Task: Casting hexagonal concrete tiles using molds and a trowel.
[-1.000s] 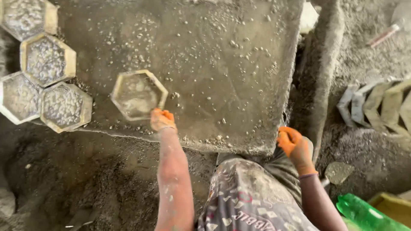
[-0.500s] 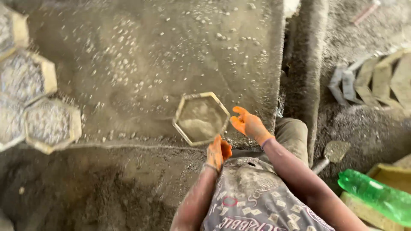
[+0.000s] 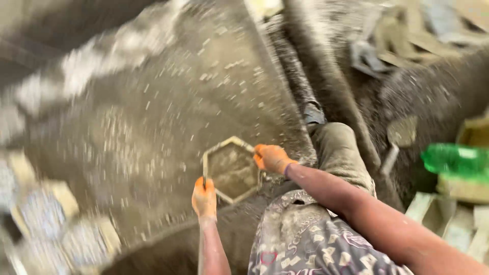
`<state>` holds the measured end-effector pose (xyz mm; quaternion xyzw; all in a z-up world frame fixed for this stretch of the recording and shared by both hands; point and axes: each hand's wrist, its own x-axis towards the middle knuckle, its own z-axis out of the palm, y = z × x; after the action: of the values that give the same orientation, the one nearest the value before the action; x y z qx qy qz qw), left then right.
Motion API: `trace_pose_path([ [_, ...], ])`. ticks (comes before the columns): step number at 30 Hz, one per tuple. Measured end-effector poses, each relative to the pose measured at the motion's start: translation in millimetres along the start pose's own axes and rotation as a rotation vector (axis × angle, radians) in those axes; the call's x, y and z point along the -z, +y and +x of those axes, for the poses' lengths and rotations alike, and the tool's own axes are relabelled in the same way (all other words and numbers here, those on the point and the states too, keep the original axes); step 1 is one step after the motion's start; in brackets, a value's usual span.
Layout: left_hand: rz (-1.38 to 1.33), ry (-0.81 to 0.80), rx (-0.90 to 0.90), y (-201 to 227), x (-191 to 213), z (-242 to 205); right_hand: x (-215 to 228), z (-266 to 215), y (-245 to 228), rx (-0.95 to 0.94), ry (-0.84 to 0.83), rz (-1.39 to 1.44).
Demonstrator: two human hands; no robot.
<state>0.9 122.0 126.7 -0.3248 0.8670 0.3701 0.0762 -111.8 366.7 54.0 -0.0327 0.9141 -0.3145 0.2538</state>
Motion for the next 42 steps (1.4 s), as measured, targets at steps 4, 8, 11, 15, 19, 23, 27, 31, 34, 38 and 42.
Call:
trace_pose_path([
  [4, -0.022, 0.019, 0.041, 19, -11, -1, 29, -10, 5, 0.072, 0.01, 0.031],
  [8, -0.246, -0.119, 0.049, 44, -26, 12, 100, -47, 15, -0.021, 0.085, 0.15],
  [11, -0.006, -0.183, -0.086, 203, -6, -1, 179, -79, 27, -0.036, 0.282, 0.238],
  [15, -0.153, -0.327, -0.37, 320, -27, 4, 301, -114, 27, 0.038, 0.608, 0.217],
  [19, -0.205, -0.382, -0.728, 461, -44, -4, 418, -130, 51, 0.049, 0.864, 0.229],
  [23, -0.305, -0.488, -0.893, 580, -80, -4, 531, -125, 91, 0.095, 0.993, 0.095],
  [27, -0.492, -0.721, -0.75, 664, -140, 8, 606, -96, 110, -0.208, 1.024, 0.395],
  [31, -0.451, -0.664, -0.667, 698, -211, 31, 634, -36, 201, -0.107, 1.043, 0.303],
  [34, -0.474, -0.695, -0.575, 702, -246, 45, 641, -19, 232, -0.132, 1.016, 0.31],
  [38, -0.572, -0.814, -0.553, 700, -239, 46, 625, -12, 243, -0.194, 0.991, 0.355],
  [42, -0.694, -0.835, -0.572, 655, -279, 3, 580, -22, 314, -0.017, 0.942, 0.075],
])
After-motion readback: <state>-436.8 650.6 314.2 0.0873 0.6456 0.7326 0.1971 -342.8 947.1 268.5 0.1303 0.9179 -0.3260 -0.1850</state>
